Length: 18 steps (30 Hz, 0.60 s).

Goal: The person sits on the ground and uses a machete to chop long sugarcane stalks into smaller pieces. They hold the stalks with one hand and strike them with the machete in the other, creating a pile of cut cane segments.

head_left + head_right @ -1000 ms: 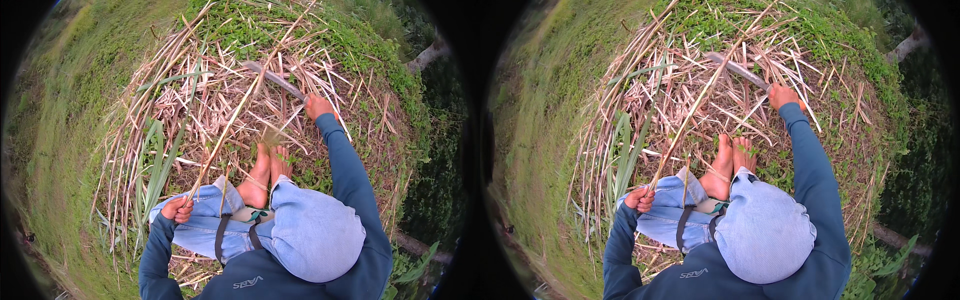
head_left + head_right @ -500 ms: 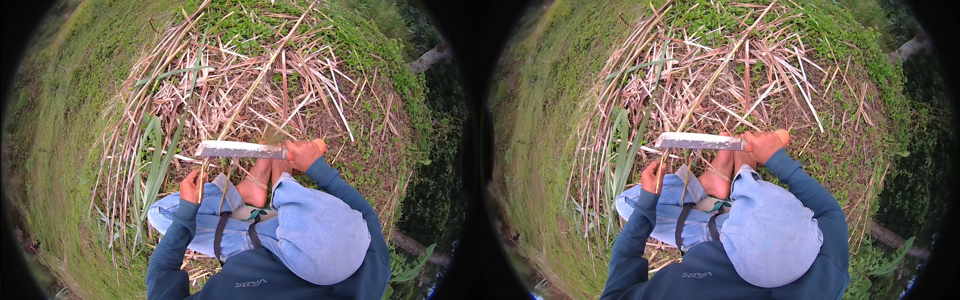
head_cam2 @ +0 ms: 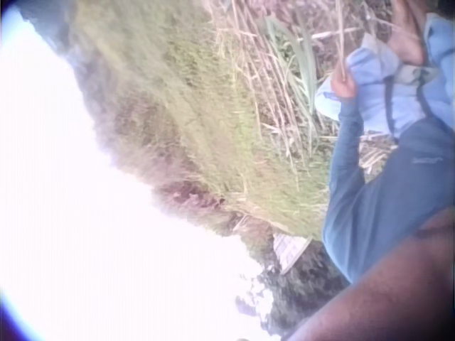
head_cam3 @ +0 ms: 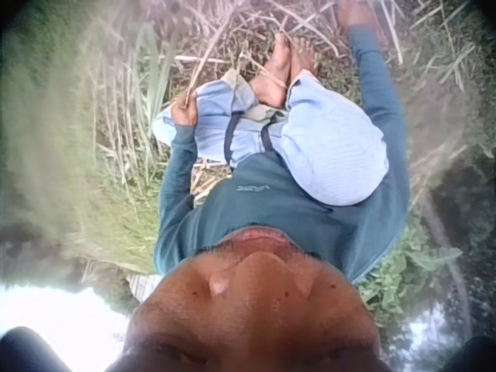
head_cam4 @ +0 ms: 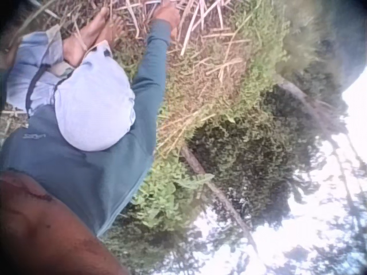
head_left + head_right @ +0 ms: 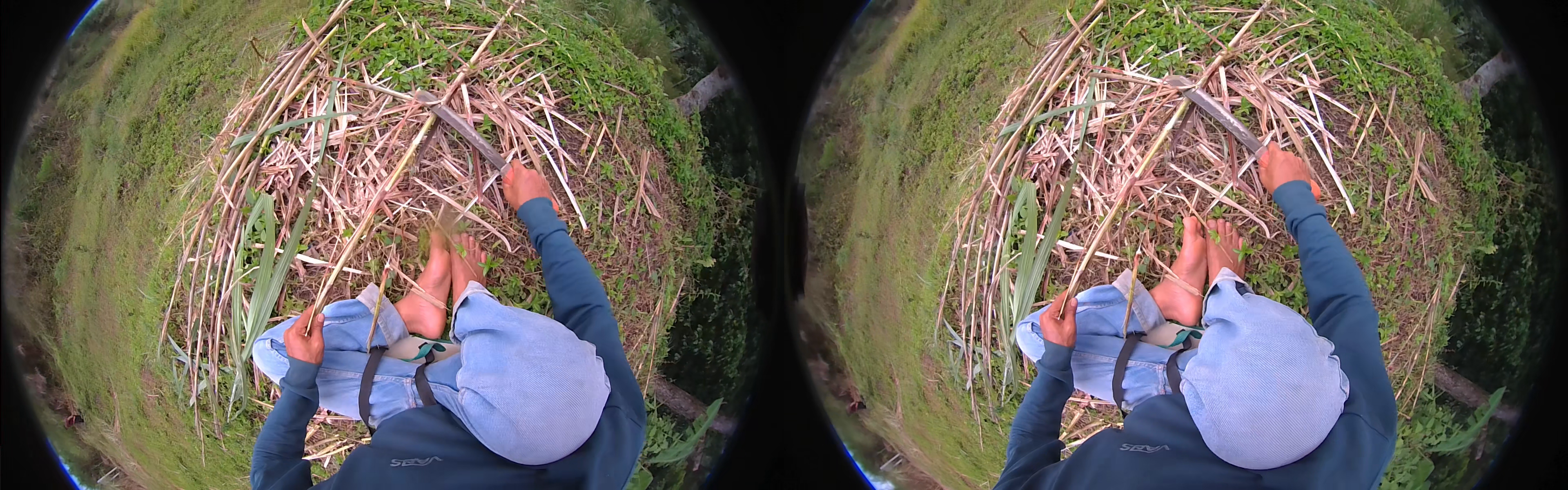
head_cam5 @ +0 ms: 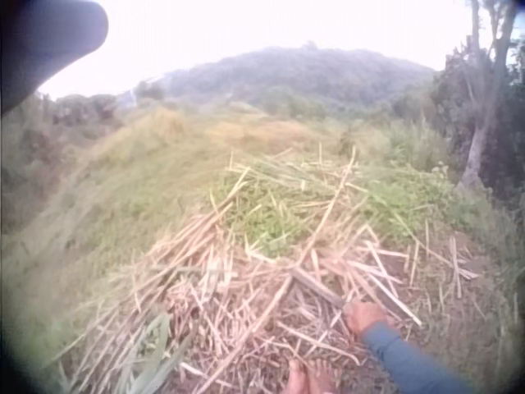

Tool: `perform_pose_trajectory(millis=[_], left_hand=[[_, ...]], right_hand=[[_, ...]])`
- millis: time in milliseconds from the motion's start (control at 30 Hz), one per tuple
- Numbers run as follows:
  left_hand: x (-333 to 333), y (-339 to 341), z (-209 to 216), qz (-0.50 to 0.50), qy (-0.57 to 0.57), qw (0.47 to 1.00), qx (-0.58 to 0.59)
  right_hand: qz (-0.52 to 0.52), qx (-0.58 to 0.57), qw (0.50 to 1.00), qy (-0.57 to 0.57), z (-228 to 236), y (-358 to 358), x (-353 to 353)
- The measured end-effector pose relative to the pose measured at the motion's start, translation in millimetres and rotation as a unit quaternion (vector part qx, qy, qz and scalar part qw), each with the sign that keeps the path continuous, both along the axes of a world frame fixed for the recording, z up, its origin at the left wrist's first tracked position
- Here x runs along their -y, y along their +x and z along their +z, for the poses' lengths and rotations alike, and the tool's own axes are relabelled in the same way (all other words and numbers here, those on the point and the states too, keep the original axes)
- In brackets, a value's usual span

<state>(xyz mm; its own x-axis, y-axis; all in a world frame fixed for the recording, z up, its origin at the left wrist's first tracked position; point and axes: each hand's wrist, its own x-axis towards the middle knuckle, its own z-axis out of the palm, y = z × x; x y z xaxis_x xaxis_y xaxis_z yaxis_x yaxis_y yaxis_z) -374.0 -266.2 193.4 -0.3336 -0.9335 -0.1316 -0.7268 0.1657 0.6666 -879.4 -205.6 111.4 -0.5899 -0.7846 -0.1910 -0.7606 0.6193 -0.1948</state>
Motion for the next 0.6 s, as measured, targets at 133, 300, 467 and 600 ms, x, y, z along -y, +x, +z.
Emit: perform_pose_trajectory(millis=[133, 300, 467, 600], left_hand=[[2.7, 16.3, 7.5, 0.029, 0.025, 0.999, 0.023], [-3.0, 18.6, 10.0, 0.019, 0.065, 0.998, 0.006], [4.5, -11.7, -16.0, 0.054, 0.026, 0.998, 0.022], [15.2, -57.8, -14.7, 0.046, 0.065, 0.995, 0.067]], right_hand=[[0.164, 0.021, 0.985, 0.041, 6.3, 11.6, 3.1], [-0.082, -0.005, 0.996, -0.035, -24.0, -56.3, 22.0], [0.011, 0.056, 0.998, -0.012, 18.6, 1.7, 5.5], [0.211, 0.13, 0.968, -0.046, 32.5, 85.7, -42.5]])
